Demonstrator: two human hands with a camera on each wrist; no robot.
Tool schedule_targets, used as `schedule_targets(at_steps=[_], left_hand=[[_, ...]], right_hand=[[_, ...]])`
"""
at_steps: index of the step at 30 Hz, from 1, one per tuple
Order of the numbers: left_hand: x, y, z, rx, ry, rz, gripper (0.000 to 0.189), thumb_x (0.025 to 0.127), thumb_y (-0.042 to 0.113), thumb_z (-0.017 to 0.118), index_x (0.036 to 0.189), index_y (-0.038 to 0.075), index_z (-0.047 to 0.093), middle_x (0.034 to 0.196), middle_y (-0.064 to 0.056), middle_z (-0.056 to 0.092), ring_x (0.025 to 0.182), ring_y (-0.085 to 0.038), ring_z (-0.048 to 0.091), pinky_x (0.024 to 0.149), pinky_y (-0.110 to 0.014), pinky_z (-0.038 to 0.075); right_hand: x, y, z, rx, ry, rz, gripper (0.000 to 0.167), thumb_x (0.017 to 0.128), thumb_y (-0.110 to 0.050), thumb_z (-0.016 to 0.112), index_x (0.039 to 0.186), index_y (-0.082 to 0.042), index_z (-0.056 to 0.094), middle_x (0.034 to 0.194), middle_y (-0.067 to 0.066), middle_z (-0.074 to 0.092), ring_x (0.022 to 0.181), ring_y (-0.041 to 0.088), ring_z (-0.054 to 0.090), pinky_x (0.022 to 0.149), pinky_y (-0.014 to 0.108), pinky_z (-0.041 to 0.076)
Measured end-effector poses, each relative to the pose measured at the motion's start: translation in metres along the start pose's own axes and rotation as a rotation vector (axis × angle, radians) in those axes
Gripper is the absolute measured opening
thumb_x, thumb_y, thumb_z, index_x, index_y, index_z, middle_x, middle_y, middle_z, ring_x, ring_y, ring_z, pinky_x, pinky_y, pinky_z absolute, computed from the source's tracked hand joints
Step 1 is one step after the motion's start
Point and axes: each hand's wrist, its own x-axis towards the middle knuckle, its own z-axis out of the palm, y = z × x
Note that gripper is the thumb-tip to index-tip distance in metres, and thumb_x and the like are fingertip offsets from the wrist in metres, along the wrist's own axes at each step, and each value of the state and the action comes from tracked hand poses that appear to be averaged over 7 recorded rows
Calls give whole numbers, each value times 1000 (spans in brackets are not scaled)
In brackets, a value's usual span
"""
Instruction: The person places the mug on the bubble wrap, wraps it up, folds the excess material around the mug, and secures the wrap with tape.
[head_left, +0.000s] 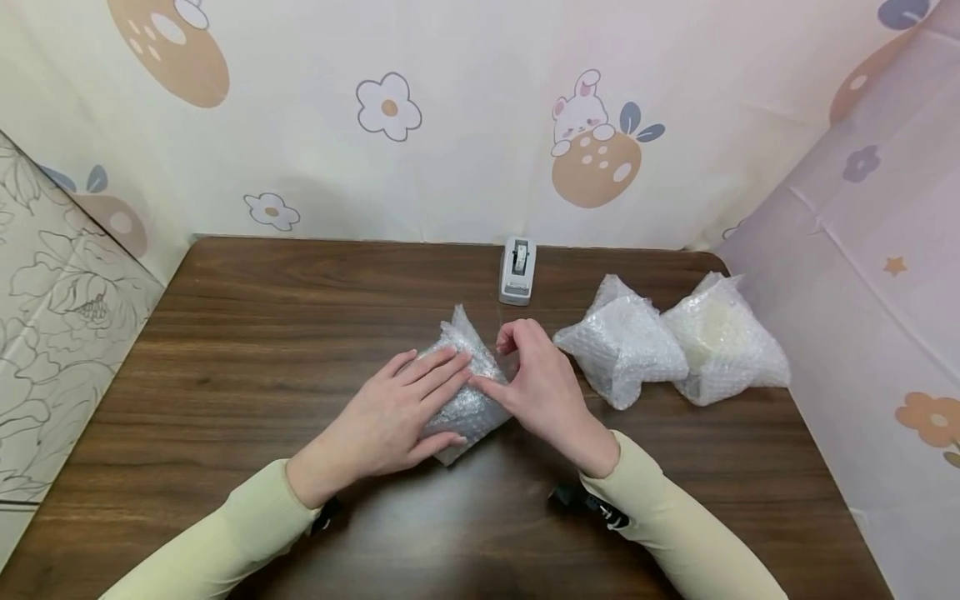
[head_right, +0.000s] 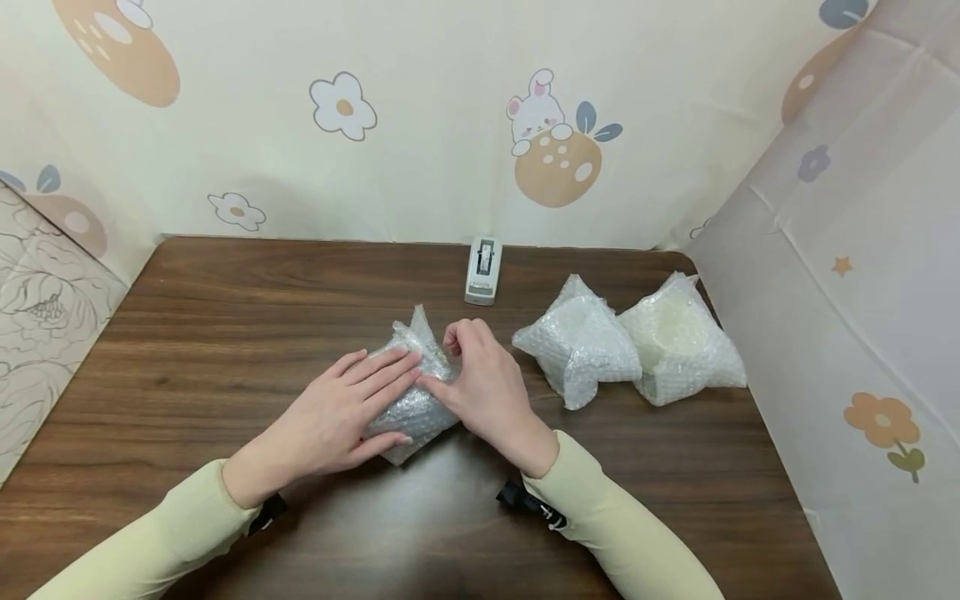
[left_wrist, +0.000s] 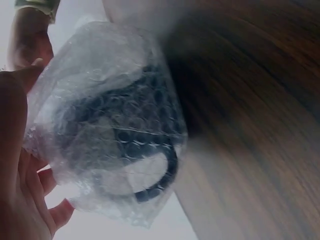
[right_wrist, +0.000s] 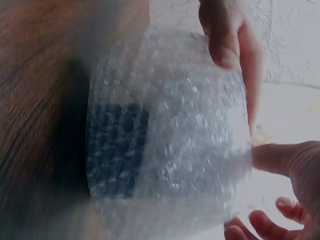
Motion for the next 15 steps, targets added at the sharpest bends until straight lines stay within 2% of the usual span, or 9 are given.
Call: schedule_targets(at_steps=[3,6,8,11,15], left_hand=[[-1,-2,3,-19,2,10,79,94,60,57,153,10,40,158,-4,36,146,-21,30,112,-54,30],[-1,-4,6,-43,-7,17,77,95,59,55,153,10,40,158,-3,36,147,-20,28,113,-55,27],[-1,-6,8,-57,-11,21,76,96,58,54,153,10,41,158,-3,37,146,-19,29,113,-55,27],[0,-7,8,-82,-14,19,73,95,57,55,151,10,44,156,-3,41,145,-19,32,113,-55,27],[2,-8,9,-119,-20,11,70,95,57,56,147,11,49,149,-3,49,140,-18,40,113,-54,27]], right_hand=[[0,9,-3,60,1,-45,45,76,-27,89,100,-10,55,94,2,55,80,19,56,70,35,52],[1,18,-6,138,19,-84,25,86,-23,80,91,-11,58,89,0,57,82,18,59,72,40,54],[4,24,-8,189,29,-93,18,92,-20,73,84,-13,59,83,-2,57,79,16,59,69,38,53],[8,31,-10,271,8,-82,22,96,-17,67,75,-16,59,77,-5,56,74,11,58,65,32,50],[14,37,-12,341,-38,-69,26,97,-16,66,72,-18,59,78,-6,58,72,12,56,64,28,47]])
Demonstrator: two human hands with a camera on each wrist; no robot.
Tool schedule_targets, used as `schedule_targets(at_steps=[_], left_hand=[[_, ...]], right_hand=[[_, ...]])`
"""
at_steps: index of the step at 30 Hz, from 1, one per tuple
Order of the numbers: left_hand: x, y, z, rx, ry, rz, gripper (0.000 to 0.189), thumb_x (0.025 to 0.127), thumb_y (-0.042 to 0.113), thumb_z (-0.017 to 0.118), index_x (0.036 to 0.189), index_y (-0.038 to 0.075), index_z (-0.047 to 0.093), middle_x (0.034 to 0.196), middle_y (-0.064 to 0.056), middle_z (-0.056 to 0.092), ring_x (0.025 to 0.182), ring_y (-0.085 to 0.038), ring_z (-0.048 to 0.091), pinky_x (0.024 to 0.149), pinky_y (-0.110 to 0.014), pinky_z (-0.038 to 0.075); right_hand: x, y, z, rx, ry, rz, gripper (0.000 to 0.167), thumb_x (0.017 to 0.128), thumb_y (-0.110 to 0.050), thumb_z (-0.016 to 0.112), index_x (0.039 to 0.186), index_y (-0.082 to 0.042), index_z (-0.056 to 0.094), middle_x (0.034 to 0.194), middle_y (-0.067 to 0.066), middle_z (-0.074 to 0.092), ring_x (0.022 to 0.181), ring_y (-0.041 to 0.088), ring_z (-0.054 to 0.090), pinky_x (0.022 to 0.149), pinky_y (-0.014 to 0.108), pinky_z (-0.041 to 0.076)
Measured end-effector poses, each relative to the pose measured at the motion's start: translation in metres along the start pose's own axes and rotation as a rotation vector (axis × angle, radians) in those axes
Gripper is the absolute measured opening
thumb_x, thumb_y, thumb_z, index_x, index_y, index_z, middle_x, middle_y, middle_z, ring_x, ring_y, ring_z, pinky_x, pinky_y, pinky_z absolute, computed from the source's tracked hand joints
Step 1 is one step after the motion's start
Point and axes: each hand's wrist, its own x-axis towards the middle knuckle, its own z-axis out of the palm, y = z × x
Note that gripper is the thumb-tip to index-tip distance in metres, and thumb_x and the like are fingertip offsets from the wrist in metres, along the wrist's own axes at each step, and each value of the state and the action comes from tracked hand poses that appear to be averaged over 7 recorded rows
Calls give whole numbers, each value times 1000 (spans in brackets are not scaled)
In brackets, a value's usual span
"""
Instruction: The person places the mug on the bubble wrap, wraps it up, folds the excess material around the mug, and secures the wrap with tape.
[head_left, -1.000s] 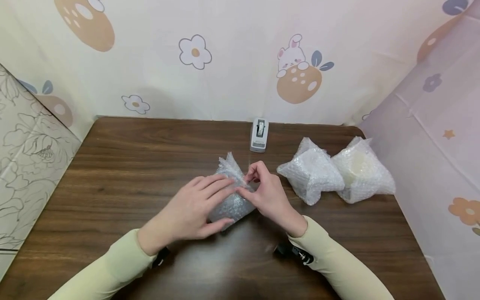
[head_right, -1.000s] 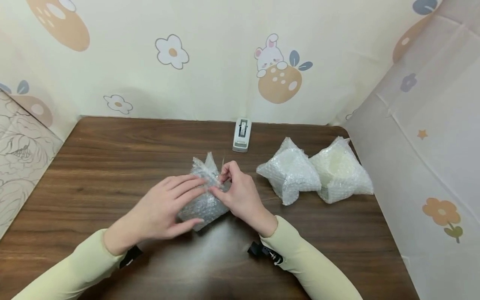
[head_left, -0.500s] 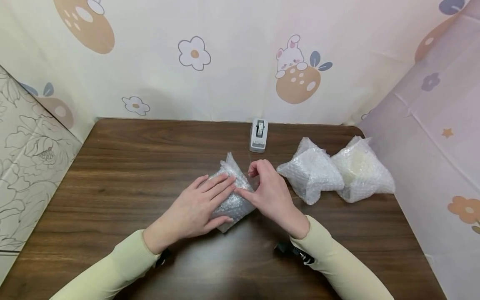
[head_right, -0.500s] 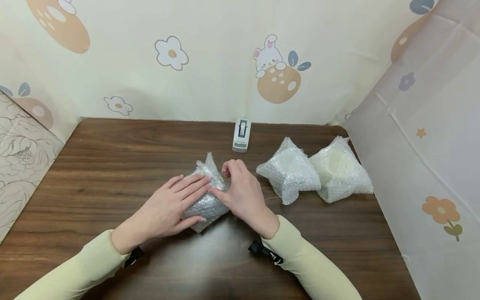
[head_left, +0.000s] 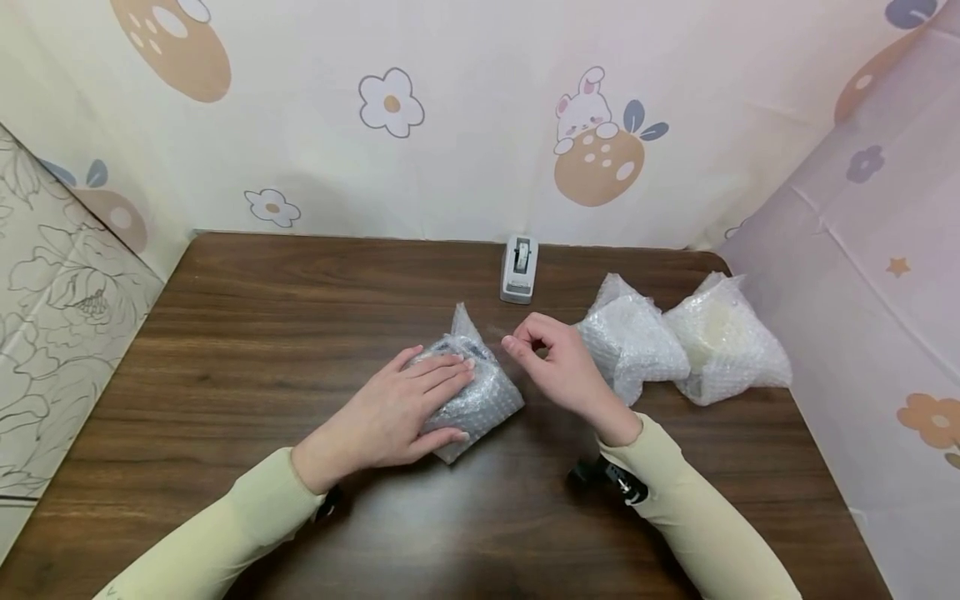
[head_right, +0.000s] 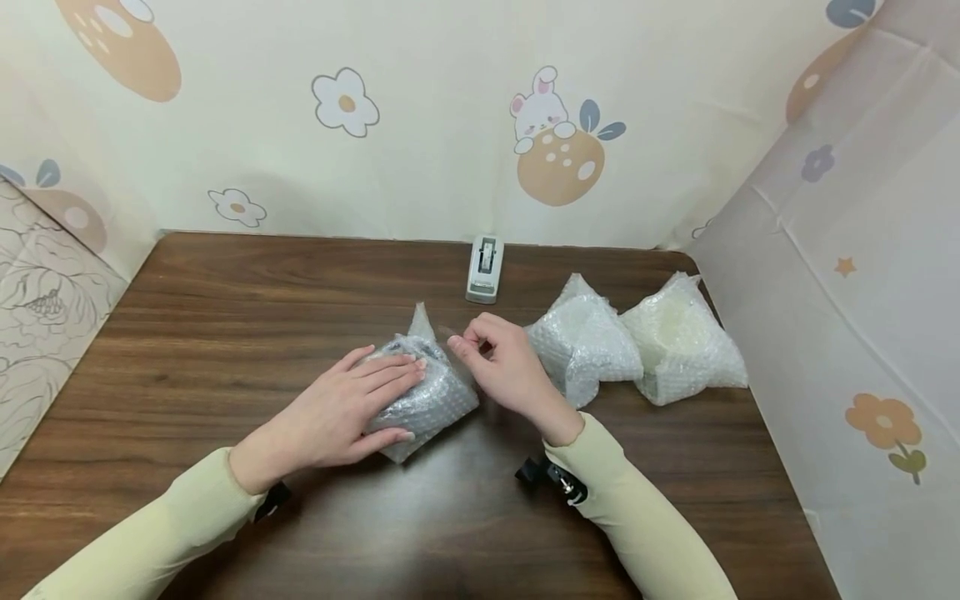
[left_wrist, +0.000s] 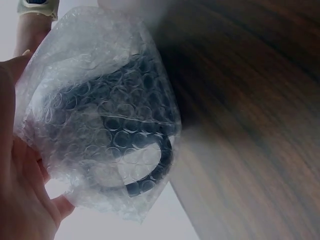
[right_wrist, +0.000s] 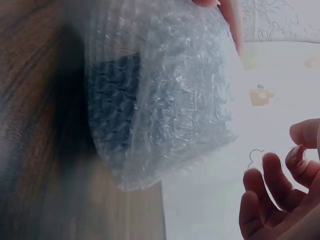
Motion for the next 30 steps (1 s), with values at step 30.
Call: schedule_targets(at_steps=[30], left_hand=[[-1,-6,11,9,-1,42,65,99,56,49,146,12,48,147,-2,51,136,-18,41,113,-55,26]], right_hand=[[52,-4,8,248,-488,85,43,94,-10,68,62,-14,39,60,-3,37,58,13,37,56,27,29]])
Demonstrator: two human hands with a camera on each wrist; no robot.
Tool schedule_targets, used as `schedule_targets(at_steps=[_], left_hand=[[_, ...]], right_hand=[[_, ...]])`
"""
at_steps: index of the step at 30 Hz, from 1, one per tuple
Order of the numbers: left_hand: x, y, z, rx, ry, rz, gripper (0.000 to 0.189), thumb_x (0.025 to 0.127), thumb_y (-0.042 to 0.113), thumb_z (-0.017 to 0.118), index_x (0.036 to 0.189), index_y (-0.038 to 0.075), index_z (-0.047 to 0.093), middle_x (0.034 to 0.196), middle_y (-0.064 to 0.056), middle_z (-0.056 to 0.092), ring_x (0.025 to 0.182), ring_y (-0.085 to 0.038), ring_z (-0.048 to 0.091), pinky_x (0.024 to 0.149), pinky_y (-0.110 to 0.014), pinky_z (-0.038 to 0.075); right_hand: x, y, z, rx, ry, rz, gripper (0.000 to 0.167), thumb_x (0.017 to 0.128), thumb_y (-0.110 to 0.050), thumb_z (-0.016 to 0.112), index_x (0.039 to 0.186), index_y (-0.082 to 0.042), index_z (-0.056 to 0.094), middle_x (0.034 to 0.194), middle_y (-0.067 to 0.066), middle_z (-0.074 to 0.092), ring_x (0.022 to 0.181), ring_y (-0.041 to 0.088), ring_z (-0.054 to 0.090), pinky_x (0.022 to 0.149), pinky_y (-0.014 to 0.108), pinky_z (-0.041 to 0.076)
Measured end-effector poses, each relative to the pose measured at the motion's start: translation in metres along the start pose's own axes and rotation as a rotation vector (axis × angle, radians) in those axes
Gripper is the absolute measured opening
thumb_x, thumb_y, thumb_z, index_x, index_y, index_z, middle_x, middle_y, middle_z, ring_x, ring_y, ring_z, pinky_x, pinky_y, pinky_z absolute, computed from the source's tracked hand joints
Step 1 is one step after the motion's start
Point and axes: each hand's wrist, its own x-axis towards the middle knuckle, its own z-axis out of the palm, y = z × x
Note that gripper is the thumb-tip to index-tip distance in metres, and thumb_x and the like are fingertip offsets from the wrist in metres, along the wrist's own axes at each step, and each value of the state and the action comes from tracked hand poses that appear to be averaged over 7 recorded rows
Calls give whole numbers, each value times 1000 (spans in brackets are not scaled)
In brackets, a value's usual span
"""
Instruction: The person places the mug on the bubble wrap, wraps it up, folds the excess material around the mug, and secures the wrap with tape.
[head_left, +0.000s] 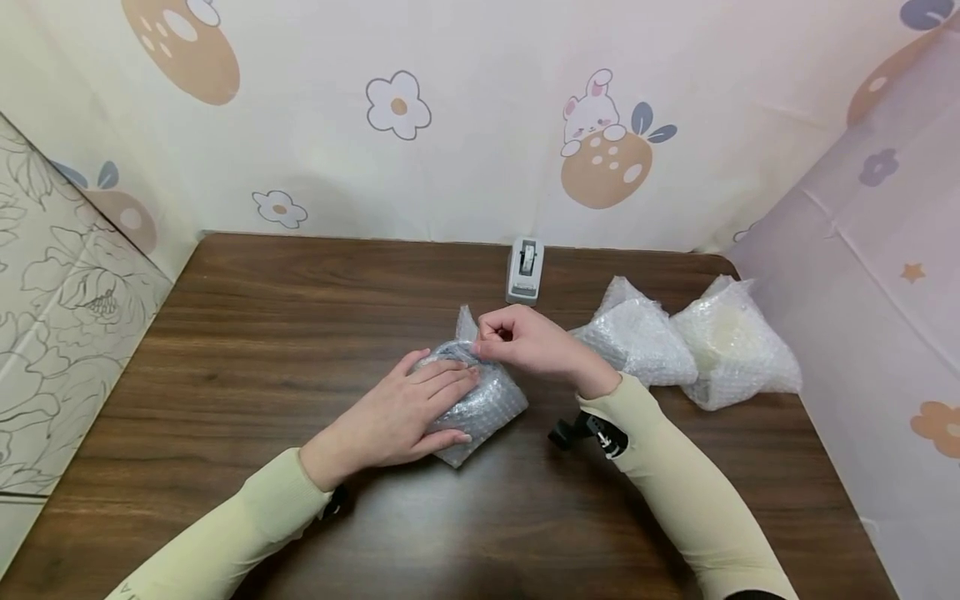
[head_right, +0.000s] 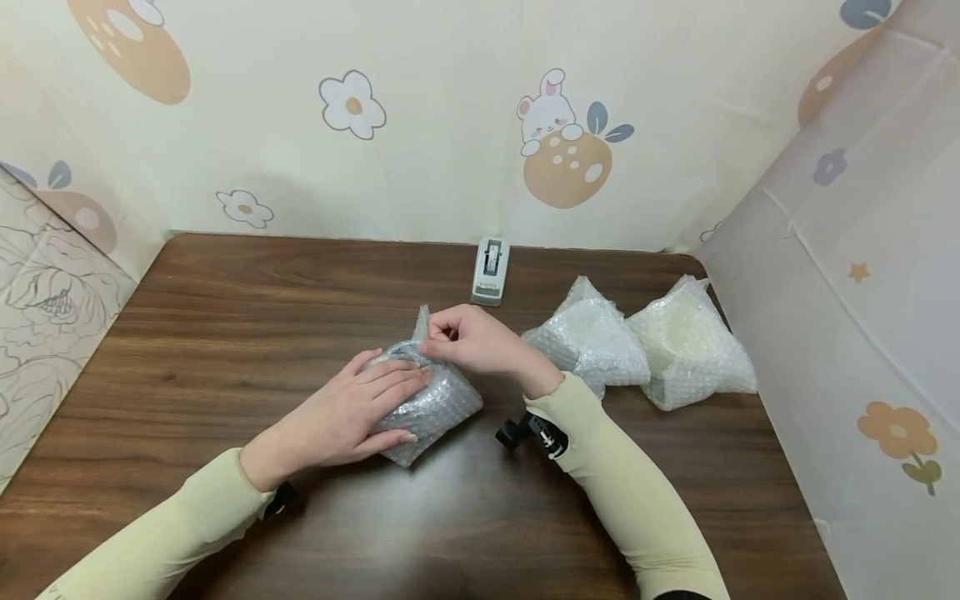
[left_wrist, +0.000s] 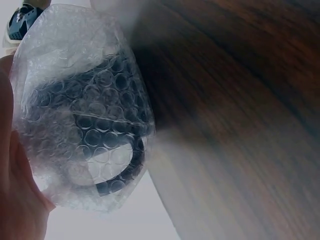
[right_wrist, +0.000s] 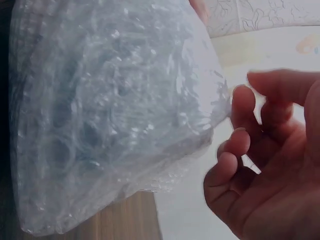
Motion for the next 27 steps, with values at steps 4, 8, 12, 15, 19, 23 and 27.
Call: schedule_targets(at_steps=[4,8,12,15,19,23,27], left_hand=[[0,0,1,-3,4,-2,65,99,56,48,146,12,48,146,-2,51,136,-18,41,113,-54,25],[-1,-1,2,1,21,6,65,99,56,49,146,11,49,143,-4,53,135,-20,42,111,-56,28],[-2,-2,4,7,39,12,65,99,56,49,145,11,49,142,-5,53,135,-20,42,111,-56,29],[-3,-2,5,15,44,13,65,99,57,49,145,11,49,143,-5,53,135,-20,42,111,-55,28],[-3,-2,5,5,43,6,67,98,57,50,147,11,46,144,-5,51,136,-20,41,113,-53,26],[-2,-1,5,-28,56,-9,69,97,58,51,146,10,44,143,-5,51,136,-20,41,112,-54,28],[-2,0,5,-43,65,-24,71,97,58,52,145,7,41,142,-7,52,135,-21,42,113,-53,28]], right_hand=[[0,0,-4,26,-86,30,42,95,-12,65,60,-11,42,58,-4,33,54,12,32,53,27,26],[-1,2,-7,87,-167,63,42,95,-10,62,57,-6,43,56,-2,37,52,11,32,52,26,27],[1,1,-9,143,-230,116,42,92,-9,62,56,-5,42,55,-1,38,52,11,35,54,24,33],[2,0,-8,139,-251,151,44,90,-11,66,56,-8,39,54,-2,37,51,10,35,53,23,32],[3,-4,-6,-59,-227,150,46,88,-16,71,55,-14,38,53,-7,34,50,8,31,51,24,26],[5,-10,-4,-312,-183,194,46,83,-21,74,55,-18,38,53,-9,32,52,7,32,53,25,27],[9,-13,-5,-399,-181,300,44,79,-25,75,57,-18,37,54,-8,32,53,8,34,55,26,30]])
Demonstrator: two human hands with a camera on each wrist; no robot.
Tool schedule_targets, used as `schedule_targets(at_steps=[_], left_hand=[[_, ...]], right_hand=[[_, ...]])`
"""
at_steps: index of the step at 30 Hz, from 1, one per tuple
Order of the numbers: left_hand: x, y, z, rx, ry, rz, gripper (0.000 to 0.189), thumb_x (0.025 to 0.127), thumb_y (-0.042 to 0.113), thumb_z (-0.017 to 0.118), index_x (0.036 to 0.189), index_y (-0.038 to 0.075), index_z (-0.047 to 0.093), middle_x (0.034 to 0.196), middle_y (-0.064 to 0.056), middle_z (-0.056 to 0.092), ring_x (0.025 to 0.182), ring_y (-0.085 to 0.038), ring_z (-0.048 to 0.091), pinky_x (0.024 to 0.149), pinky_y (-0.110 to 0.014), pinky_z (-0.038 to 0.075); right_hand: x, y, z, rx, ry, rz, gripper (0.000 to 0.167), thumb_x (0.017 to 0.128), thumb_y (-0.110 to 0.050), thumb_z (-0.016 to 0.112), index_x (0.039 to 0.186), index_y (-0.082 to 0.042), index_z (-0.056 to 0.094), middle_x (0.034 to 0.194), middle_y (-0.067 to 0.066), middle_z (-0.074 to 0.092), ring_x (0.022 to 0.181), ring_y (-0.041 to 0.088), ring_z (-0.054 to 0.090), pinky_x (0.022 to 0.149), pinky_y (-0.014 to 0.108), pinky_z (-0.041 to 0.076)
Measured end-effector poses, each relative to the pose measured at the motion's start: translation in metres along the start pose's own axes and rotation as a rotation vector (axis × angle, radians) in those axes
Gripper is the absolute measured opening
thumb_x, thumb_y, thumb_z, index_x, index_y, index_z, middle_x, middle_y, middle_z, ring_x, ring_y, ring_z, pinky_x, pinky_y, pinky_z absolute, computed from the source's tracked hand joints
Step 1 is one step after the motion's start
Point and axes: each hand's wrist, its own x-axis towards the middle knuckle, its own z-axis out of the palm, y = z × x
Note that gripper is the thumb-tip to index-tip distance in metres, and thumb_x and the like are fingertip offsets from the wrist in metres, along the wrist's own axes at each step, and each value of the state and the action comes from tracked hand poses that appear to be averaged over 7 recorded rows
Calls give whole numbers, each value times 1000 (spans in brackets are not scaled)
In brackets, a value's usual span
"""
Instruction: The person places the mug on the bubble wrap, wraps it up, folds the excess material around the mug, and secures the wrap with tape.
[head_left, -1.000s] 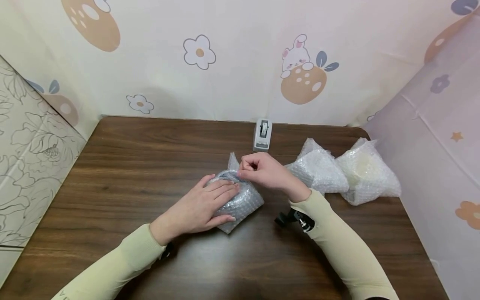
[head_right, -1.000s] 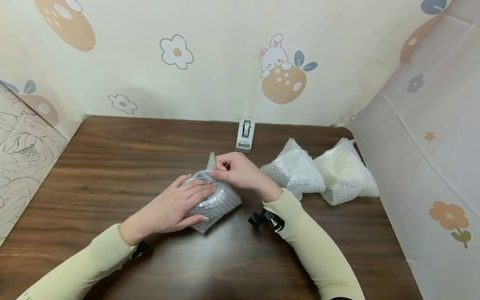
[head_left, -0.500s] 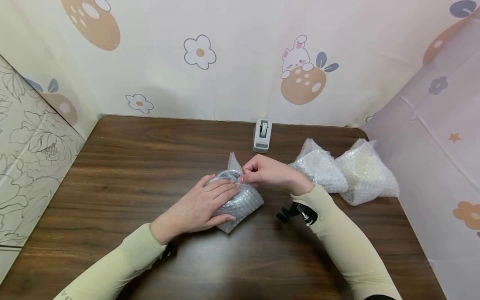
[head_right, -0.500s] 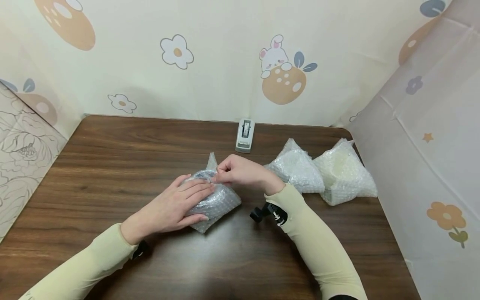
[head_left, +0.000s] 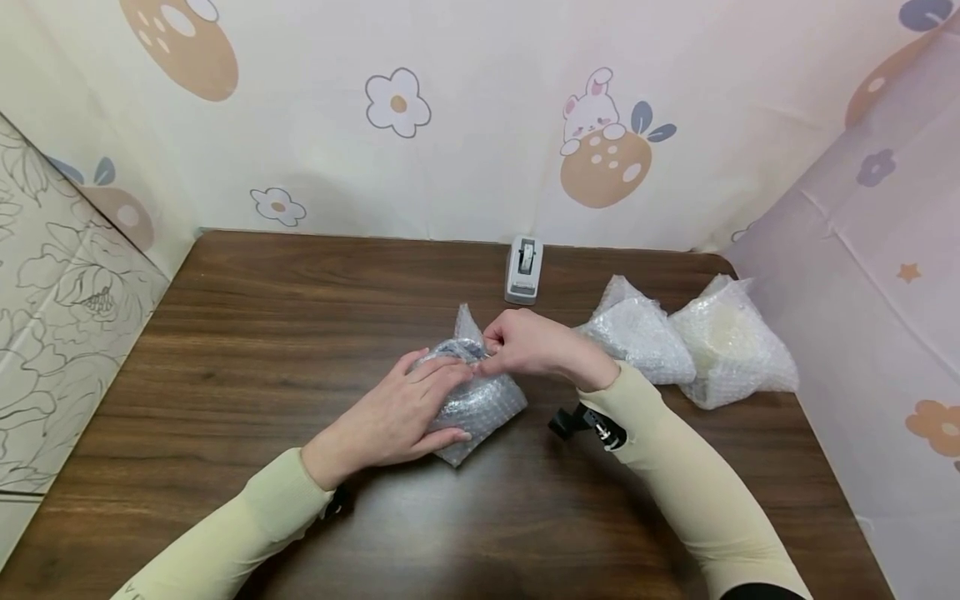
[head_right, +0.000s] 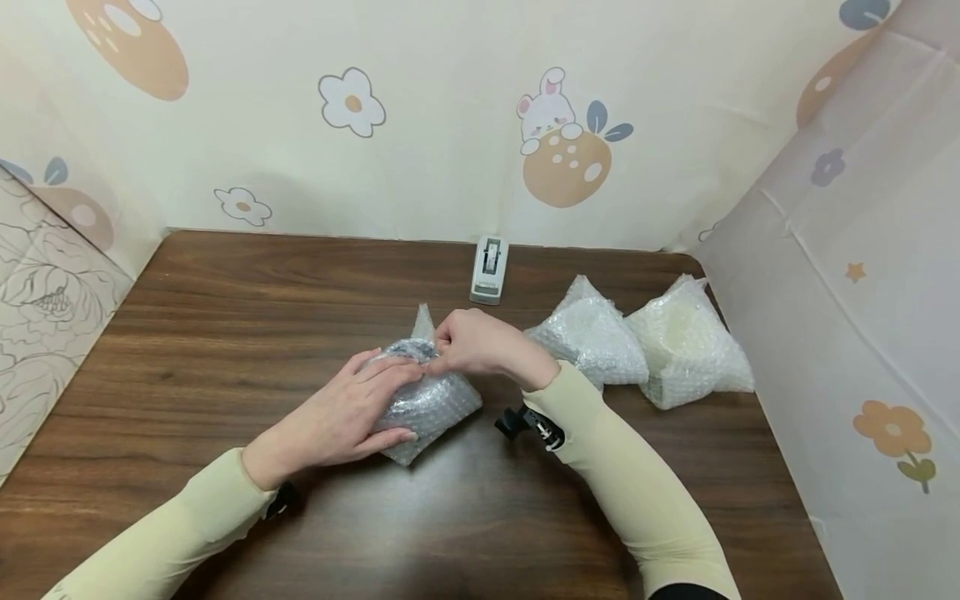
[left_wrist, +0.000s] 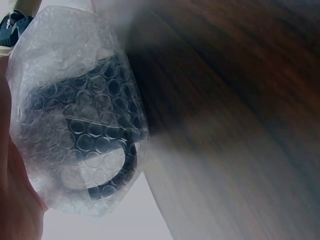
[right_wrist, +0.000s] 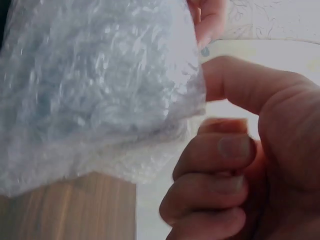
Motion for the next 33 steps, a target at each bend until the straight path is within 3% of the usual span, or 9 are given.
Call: schedule_targets(at_steps=[5,13,19,24,33], left_hand=[[0,2,0,-11,-14,-14,74,98,56,51,153,10,35,145,-7,49,135,-23,41,112,-53,28],[0,2,2,-26,-11,-25,78,98,57,52,156,11,30,152,-7,39,135,-24,39,108,-51,30],[2,0,1,-11,-1,4,73,98,57,51,156,15,33,153,0,43,137,-20,38,108,-50,31],[3,-1,1,-17,3,13,68,98,55,53,153,16,40,154,2,43,136,-19,39,108,-50,31],[3,-1,0,6,-8,16,68,98,56,51,153,17,40,152,1,44,135,-20,40,107,-51,31]], right_hand=[[3,9,-3,21,-45,50,40,77,-29,73,60,-18,39,56,-7,34,54,9,34,55,26,30],[2,28,-3,117,-83,1,41,85,-42,73,66,-17,46,60,-7,39,56,10,36,56,28,31],[-3,38,-11,235,-91,-16,32,95,-32,67,78,-7,56,62,-3,43,55,13,39,53,28,34],[-6,43,-13,231,-47,-73,23,99,-22,62,84,-4,63,63,-3,43,56,13,39,54,28,34],[-13,37,-15,112,85,-121,27,95,-26,68,71,-17,58,61,-6,43,57,12,41,57,29,35]])
